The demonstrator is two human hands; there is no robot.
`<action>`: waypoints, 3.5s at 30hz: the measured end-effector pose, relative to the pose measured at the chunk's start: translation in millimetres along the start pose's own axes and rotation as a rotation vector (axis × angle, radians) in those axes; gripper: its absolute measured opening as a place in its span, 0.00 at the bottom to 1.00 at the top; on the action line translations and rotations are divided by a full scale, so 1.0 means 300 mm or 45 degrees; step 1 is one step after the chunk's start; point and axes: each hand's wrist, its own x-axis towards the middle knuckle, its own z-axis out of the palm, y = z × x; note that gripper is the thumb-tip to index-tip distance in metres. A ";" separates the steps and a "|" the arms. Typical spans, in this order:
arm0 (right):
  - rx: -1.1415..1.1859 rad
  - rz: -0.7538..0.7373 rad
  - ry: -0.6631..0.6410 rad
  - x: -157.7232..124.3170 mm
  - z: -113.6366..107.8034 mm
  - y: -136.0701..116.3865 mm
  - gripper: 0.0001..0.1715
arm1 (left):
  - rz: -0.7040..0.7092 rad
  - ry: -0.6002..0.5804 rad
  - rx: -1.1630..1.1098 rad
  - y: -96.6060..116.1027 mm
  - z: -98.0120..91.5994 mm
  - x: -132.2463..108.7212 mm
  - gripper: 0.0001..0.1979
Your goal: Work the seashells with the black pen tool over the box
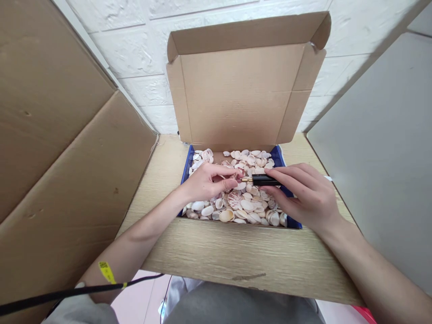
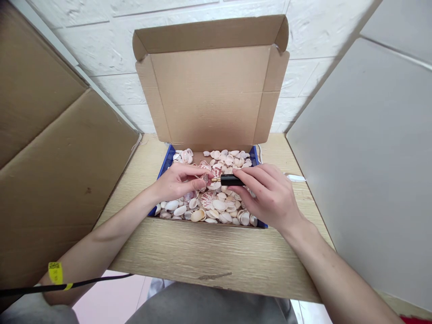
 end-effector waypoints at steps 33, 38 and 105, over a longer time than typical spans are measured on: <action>-0.084 -0.094 0.015 0.000 -0.004 0.008 0.24 | -0.028 -0.026 0.003 0.002 -0.003 -0.001 0.16; -0.131 -0.083 0.076 0.005 -0.005 0.001 0.28 | 0.013 -0.093 0.021 0.009 -0.007 0.002 0.15; 0.120 0.109 -0.249 -0.018 0.018 -0.015 0.12 | -0.111 0.143 0.000 0.008 0.007 0.005 0.22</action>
